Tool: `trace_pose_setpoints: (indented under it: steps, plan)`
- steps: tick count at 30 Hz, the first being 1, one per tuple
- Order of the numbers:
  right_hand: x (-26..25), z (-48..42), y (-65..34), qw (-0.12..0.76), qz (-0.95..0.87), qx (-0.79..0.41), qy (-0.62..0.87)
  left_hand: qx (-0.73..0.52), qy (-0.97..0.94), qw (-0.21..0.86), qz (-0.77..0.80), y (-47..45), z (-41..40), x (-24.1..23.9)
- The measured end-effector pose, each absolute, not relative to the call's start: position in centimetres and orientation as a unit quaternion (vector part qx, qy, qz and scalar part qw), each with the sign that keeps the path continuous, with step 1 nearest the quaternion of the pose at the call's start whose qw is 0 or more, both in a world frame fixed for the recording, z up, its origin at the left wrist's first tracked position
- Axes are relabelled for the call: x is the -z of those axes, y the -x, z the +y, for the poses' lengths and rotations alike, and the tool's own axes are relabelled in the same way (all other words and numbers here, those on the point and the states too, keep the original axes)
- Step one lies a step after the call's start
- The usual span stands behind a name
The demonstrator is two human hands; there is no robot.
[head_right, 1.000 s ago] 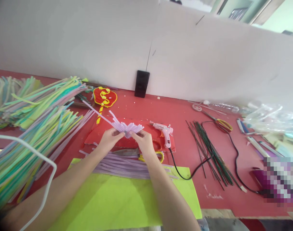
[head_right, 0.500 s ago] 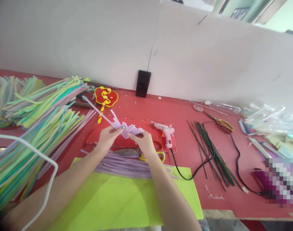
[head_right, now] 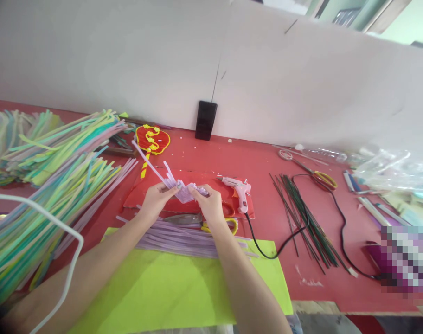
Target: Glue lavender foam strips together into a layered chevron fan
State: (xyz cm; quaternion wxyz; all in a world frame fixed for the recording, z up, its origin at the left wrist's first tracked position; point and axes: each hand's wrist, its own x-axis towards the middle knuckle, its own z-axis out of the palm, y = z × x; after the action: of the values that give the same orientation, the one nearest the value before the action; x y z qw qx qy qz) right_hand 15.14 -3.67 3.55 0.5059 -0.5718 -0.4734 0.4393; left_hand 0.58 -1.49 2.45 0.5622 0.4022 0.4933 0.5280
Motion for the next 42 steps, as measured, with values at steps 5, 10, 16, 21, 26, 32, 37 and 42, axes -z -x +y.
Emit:
trace_pose_setpoints:
  steps: [5, 10, 16, 21, 26, 32, 37, 42]
  plan:
    - [-3.9, -3.8, -14.7, 0.503, -0.472, -0.432, 0.581, -0.523, -0.403, 0.532, 0.529, -0.6, -1.6, -2.5]
    - [-3.6, -3.6, -14.5, 0.488, -0.477, -0.438, 0.585, -0.527, -0.421, 0.507, 0.537, -0.3, -1.3, -1.8]
    - [-3.3, -3.4, -14.9, 0.494, -0.47, -0.46, 0.569, -0.527, -0.374, 0.573, 0.504, -0.6, -1.5, -2.6]
    - [-3.2, -3.4, -15.0, 0.499, -0.47, -0.462, 0.562, -0.522, -0.39, 0.572, 0.498, -0.6, -1.6, -2.7]
    - [-2.5, -3.1, -15.0, 0.512, -0.452, -0.485, 0.547, -0.538, -0.411, 0.533, 0.508, -0.4, -1.3, -2.1]
    - [-2.3, -2.9, -15.1, 0.555, -0.419, -0.485, 0.531, -0.563, -0.365, 0.586, 0.455, -0.2, -0.9, -2.0]
    - [-2.9, -3.1, -15.1, 0.548, -0.414, -0.491, 0.537, -0.581, -0.364, 0.556, 0.469, -0.1, -0.8, -2.3]
    - [-3.2, -3.2, -15.3, 0.547, -0.462, -0.45, 0.533, -0.565, -0.368, 0.561, 0.48, -0.4, -1.0, -2.4]
